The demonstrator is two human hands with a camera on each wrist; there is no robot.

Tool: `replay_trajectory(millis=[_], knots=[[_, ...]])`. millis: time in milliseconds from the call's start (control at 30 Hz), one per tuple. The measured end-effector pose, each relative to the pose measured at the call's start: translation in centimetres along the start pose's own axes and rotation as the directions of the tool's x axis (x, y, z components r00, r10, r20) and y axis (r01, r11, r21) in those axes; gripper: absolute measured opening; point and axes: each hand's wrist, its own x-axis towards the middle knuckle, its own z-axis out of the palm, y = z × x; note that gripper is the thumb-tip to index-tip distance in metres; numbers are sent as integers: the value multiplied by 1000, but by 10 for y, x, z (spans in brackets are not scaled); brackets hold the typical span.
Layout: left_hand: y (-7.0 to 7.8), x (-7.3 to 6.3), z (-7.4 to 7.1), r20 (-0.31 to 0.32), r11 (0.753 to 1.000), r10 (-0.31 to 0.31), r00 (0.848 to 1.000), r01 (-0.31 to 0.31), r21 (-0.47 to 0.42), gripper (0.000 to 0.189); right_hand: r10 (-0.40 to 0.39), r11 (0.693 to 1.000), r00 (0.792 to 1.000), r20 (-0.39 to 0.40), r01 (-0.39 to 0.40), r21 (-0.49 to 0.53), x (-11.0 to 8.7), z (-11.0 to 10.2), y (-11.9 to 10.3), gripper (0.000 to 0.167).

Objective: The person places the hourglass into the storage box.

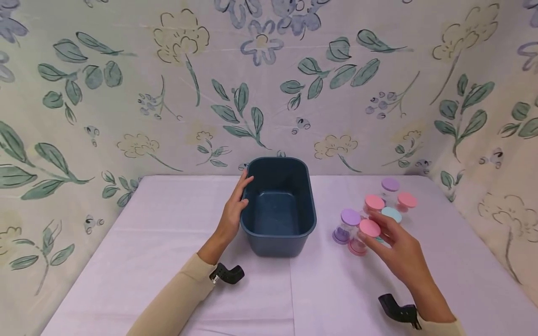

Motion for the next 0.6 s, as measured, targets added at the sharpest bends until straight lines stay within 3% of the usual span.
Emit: replay_trajectory(millis=[400, 600], knots=[[-9, -1, 5, -17, 999, 38, 999, -38, 0, 55, 59, 998, 998, 5, -59, 28, -3, 4, 11, 64], [-3, -2, 3, -23, 999, 44, 999, -44, 5, 54, 47, 998, 999, -22, -47, 32, -3, 10, 15, 61]])
